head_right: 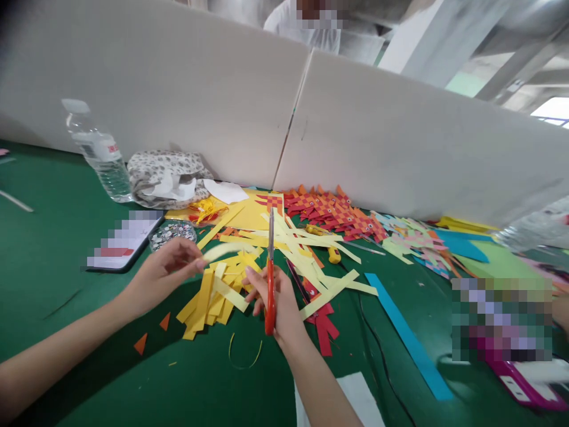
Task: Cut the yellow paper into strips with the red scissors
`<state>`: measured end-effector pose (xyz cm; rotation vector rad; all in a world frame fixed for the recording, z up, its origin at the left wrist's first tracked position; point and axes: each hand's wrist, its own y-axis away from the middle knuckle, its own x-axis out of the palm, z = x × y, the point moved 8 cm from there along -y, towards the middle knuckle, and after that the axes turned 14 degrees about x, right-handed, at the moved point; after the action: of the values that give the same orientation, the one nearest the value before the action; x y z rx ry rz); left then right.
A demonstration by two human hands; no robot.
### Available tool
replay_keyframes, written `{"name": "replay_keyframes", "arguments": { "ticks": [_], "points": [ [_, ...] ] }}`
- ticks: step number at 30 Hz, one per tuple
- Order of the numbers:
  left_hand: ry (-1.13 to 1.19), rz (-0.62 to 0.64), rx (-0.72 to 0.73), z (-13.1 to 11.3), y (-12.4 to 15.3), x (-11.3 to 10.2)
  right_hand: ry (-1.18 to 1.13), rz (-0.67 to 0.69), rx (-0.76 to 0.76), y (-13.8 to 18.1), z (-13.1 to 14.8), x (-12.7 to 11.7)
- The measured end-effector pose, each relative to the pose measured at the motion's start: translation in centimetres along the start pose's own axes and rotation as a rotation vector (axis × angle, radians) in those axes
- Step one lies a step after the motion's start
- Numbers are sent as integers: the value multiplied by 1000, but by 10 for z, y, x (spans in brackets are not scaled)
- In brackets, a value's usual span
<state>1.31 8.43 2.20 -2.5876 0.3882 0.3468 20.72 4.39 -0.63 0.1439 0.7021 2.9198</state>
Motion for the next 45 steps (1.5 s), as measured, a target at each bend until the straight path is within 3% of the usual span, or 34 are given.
{"name": "replay_keyframes", "arguments": {
  "ticks": [4, 10, 17, 22, 26, 30, 33, 36, 38, 42, 45],
  "points": [
    [147, 226, -73, -4, 13, 34, -89, 1, 16, 1, -1, 0],
    [54, 366, 27, -11, 17, 44, -159, 7, -87, -4, 0, -8],
    [-154, 333, 128, -8, 9, 33, -222, 46, -111, -5, 2, -8],
    [-238, 196, 391, -30, 9, 22, -129, 299, -43, 5, -1, 16],
    [-447, 70, 567, -44, 9, 12, 19, 326, 18, 13, -5, 26],
    [-587, 181, 725, -48, 14, 25, 84, 396, 49, 19, -6, 35],
    [-609, 265, 759, -45, 19, 32, 69, 496, 101, 23, -11, 42],
    [-559, 293, 717, -42, 20, 33, 74, 537, 110, 24, -13, 46],
    [-455, 274, 633, -40, 18, 30, 89, 471, 66, 21, -10, 43],
    [-182, 233, 221, -18, 10, 26, 61, 248, -75, 14, 3, 25],
    [-8, 208, -102, 4, 13, 28, 26, 208, -134, 13, 9, 20]
  ]
}}
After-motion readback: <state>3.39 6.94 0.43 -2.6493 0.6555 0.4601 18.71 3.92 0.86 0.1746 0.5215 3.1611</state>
